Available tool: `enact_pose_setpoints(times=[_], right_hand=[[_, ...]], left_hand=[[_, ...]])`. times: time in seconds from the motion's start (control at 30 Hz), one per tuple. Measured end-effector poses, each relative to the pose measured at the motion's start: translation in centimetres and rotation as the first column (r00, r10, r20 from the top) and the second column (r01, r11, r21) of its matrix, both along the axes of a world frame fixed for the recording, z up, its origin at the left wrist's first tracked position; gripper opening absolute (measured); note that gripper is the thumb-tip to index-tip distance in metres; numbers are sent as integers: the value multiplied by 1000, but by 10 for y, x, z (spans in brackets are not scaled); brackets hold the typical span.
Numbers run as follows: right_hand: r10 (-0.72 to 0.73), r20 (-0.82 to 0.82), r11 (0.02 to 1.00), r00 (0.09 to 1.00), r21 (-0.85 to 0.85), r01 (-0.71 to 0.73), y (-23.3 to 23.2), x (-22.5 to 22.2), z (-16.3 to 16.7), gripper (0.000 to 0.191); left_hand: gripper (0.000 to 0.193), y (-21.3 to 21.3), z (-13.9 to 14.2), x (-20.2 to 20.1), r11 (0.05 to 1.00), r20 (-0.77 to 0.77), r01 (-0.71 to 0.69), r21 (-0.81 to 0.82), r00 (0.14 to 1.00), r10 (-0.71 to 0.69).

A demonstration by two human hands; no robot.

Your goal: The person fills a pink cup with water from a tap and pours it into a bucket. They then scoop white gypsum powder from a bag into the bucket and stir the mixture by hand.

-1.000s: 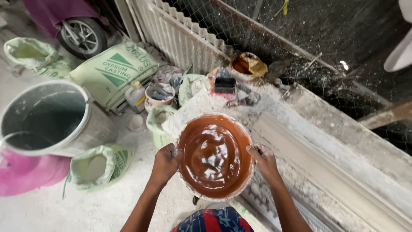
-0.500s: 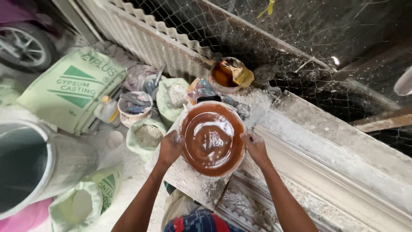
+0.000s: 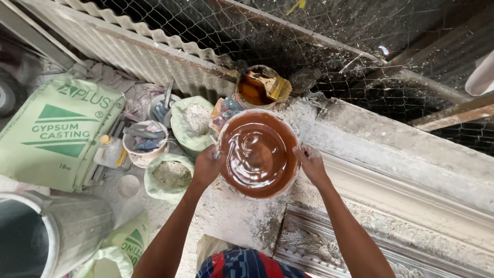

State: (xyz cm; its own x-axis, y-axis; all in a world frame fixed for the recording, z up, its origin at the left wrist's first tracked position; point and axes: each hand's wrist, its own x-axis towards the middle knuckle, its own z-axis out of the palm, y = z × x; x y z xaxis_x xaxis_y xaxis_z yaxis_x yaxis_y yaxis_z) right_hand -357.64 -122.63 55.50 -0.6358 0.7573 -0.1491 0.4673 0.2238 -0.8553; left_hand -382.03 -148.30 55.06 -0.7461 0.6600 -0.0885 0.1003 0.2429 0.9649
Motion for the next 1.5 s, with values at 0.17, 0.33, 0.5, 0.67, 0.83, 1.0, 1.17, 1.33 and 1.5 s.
enact_pose_setpoints(times=[0.17, 0.33, 0.5, 0.67, 0.83, 1.0, 1.17, 1.33, 1.5], right_hand=[[-49, -119, 990, 992, -141, 32, 2, -3, -1, 35], [-35, -102, 997, 994, -76, 28, 2, -2, -3, 37], [-51, -68, 997, 996, -69, 46, -1, 3, -6, 43], [11, 123, 997, 992, 71, -20, -3, 5, 3, 49], [-9, 165, 997, 986, 81, -5, -9, -2, 21, 44], [-43, 156, 998, 987, 52, 35, -10, -9, 33, 40], [-48, 180, 991, 982, 131, 25, 3, -12, 35, 46], [-59, 180, 981, 982, 193, 24, 14, -10, 33, 45], [-73, 164, 987, 984, 156, 47, 19, -6, 29, 44]], left_hand=[[8, 11, 0, -15, 994, 109, 75, 75, 991, -83], [16, 10, -12, -23, 994, -38, 106, 17, 994, -106], [21, 9, -16, -25, 994, -105, 103, -19, 989, -105], [24, 1, -9, -25, 985, -148, 139, -102, 977, -153], [33, -4, 1, -22, 978, -205, 106, -177, 968, -142], [21, 4, 6, -26, 991, -168, 122, -57, 977, -130], [22, 15, 0, -23, 993, -192, 99, -66, 975, -110], [33, 28, -6, -25, 991, -209, 114, -72, 970, -126], [31, 43, -6, -33, 988, -181, 156, -8, 971, -155]])
